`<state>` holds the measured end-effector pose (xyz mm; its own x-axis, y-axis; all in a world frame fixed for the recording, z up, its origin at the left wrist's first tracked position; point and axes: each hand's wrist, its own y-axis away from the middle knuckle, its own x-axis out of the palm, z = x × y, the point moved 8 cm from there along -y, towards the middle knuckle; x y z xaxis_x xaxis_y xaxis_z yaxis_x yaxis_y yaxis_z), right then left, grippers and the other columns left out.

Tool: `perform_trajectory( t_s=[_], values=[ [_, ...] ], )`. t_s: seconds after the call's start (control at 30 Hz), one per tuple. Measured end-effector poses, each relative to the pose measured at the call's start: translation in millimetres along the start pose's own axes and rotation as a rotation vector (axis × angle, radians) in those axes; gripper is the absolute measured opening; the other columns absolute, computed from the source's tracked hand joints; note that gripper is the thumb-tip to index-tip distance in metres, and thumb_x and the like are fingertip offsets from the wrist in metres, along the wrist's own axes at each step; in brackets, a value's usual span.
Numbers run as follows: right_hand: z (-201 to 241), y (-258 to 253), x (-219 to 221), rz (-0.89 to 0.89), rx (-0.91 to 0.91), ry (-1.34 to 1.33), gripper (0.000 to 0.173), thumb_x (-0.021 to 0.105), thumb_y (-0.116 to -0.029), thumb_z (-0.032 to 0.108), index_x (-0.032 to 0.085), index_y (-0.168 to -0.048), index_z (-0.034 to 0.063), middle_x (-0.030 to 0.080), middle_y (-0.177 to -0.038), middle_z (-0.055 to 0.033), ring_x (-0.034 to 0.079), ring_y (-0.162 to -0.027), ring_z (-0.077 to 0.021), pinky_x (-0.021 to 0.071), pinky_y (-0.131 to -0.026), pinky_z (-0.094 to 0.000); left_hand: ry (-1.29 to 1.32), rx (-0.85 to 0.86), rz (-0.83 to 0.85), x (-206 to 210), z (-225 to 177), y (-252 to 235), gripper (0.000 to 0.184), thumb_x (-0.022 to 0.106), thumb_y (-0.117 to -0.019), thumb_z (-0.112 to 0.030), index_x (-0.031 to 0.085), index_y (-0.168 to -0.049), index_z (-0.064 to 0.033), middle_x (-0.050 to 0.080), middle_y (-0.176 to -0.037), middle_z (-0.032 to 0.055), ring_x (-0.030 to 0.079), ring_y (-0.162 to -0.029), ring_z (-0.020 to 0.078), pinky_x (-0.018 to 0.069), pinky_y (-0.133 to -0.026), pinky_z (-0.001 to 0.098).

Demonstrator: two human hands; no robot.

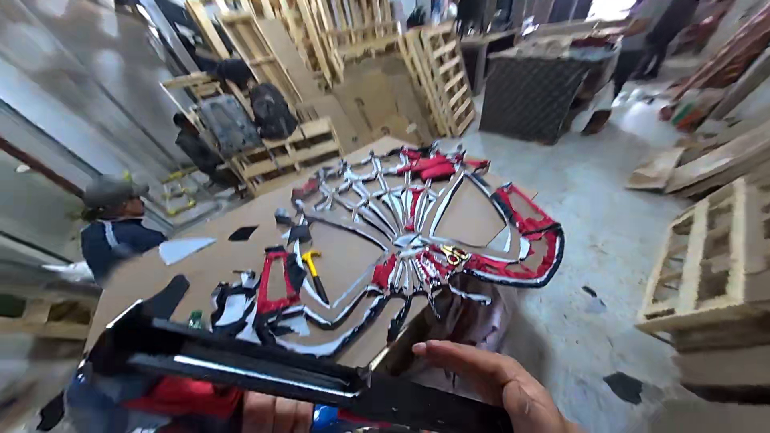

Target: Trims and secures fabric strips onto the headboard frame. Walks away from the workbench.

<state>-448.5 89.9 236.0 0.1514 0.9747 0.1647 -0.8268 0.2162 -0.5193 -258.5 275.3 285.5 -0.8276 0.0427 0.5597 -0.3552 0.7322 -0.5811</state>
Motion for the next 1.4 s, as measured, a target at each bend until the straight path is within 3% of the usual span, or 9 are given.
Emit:
perform_trajectory(
  t_s=[0.27, 0.4, 0.5, 0.67, 0.83, 0.97, 1.07, 1.23, 1.4],
  values=[
    [-25.7, -50.3, -44.3, -0.177, 0.152, -0.379, 0.073, 0.039, -0.1058, 0.059, 0.056, -0.144, -0.0009, 0.065, -0.137, -0.0184, 0.062, -0.128, -0.0261, 0.0464, -0.114, -0.0431, 0.182, -0.167, -0.178, 2.5, 132.2, -36.5, 0.047, 0.061, -0.0999, -0.042, 0.067, -0.126, -0.0045, 0.074, -0.085, 0.0099, 0.073, -0.076, 0.0222, 0.0616, -0.075, 0.0408],
    [-86.6, -24.1, -112.4, -0.275, 0.348, -0.014, 0.043, 0.05, -0.109, 0.038, 0.066, -0.135, 0.0067, 0.073, -0.121, -0.0114, 0.071, -0.112, -0.0251, 0.0577, -0.102, -0.0453, -0.561, -0.326, -0.443, -64.4, 94.2, -37.4, 0.043, 0.069, -0.0973, -0.035, 0.065, -0.132, -0.0107, 0.069, -0.075, 0.0062, 0.067, -0.062, 0.0168, 0.0615, -0.064, 0.0354],
    [-145.1, 32.6, -178.3, -0.443, 0.66, 0.174, 0.031, 0.054, -0.1068, 0.029, 0.072, -0.122, 0.0084, 0.077, -0.103, -0.0078, 0.074, -0.096, -0.0228, 0.0624, -0.09, -0.0428, -1.158, -0.68, -0.723, -130.2, 92.2, -14.8, 0.04, 0.08, -0.0841, -0.039, 0.07, -0.102, -0.0051, 0.068, -0.07, 0.0072, 0.067, -0.057, 0.0193, 0.0603, -0.056, 0.0379],
    [-226.6, 80.9, -236.1, -0.542, 1.016, 0.345, 0.027, 0.057, -0.1031, 0.03, 0.074, -0.114, 0.0117, 0.077, -0.093, -0.0018, 0.074, -0.086, -0.0163, 0.0629, -0.08, -0.037, -1.362, -1.235, -0.824, -238.7, 143.3, 27.4, 0.033, 0.073, -0.0895, -0.036, 0.071, -0.103, -0.0055, 0.07, -0.073, 0.0076, 0.068, -0.061, 0.0215, 0.0601, -0.061, 0.0444],
    [-290.9, -5.3, -244.1, -0.209, 0.827, 0.815, 0.029, 0.058, -0.1021, 0.036, 0.075, -0.115, 0.0164, 0.075, -0.099, -0.001, 0.072, -0.087, -0.0166, 0.0613, -0.078, -0.0476, -1.686, -1.38, -0.334, -292.7, 146.0, -34.2, 0.027, 0.075, -0.0882, -0.035, 0.076, -0.102, -0.0117, 0.073, -0.082, 0.0082, 0.072, -0.078, 0.0243, 0.0588, -0.075, 0.0546],
    [-365.2, -110.1, -208.3, 0.111, 0.536, 0.945, 0.035, 0.06, -0.1011, 0.027, 0.067, -0.133, 0.0139, 0.066, -0.135, -0.0093, 0.067, -0.117, -0.0311, 0.057, -0.093, -0.0547, -1.808, -1.295, 0.133, -322.1, 143.3, -93.6, 0.026, 0.077, -0.0847, -0.03, 0.077, -0.107, -0.0167, 0.073, -0.08, 0.0041, 0.071, -0.073, 0.0201, 0.0585, -0.069, 0.0526],
    [-431.0, -156.2, -176.3, 0.417, 0.455, 0.924, 0.052, 0.057, -0.1033, 0.036, 0.051, -0.153, 0.0207, 0.047, -0.157, -0.0111, 0.064, -0.119, -0.0374, 0.0556, -0.091, -0.0556, -1.79, -1.258, 0.358, -347.0, 162.9, -115.7, 0.027, 0.076, -0.0828, -0.03, 0.076, -0.107, -0.0172, 0.072, -0.078, 0.0027, 0.07, -0.071, 0.0186, 0.0575, -0.065, 0.0496],
    [-454.6, -155.8, -188.7, 0.315, 0.352, 1.041, 0.021, 0.06, -0.1003, 0.028, 0.075, -0.101, 0.0141, 0.067, -0.119, -0.0094, 0.064, -0.11, -0.032, 0.0522, -0.09, -0.0524, -1.709, -1.232, 0.865, -392.3, 203.2, -131.7, 0.044, 0.076, -0.0814, -0.032, 0.074, -0.123, -0.0207, 0.077, -0.093, 0.0036, 0.074, -0.083, 0.022, 0.0595, -0.074, 0.0523],
    [-450.9, -137.9, -199.0, 0.112, 0.302, 1.053, 0.023, 0.058, -0.1027, 0.03, 0.078, -0.102, 0.0201, 0.07, -0.123, -0.0006, 0.062, -0.121, -0.0262, 0.0434, -0.108, -0.0521, -1.586, -1.204, 1.143, -420.8, 231.1, -143.2, 0.041, 0.075, -0.0814, -0.038, 0.075, -0.12, -0.0234, 0.076, -0.09, 0.0002, 0.073, -0.078, 0.018, 0.06, -0.071, 0.0486]
  ],
)
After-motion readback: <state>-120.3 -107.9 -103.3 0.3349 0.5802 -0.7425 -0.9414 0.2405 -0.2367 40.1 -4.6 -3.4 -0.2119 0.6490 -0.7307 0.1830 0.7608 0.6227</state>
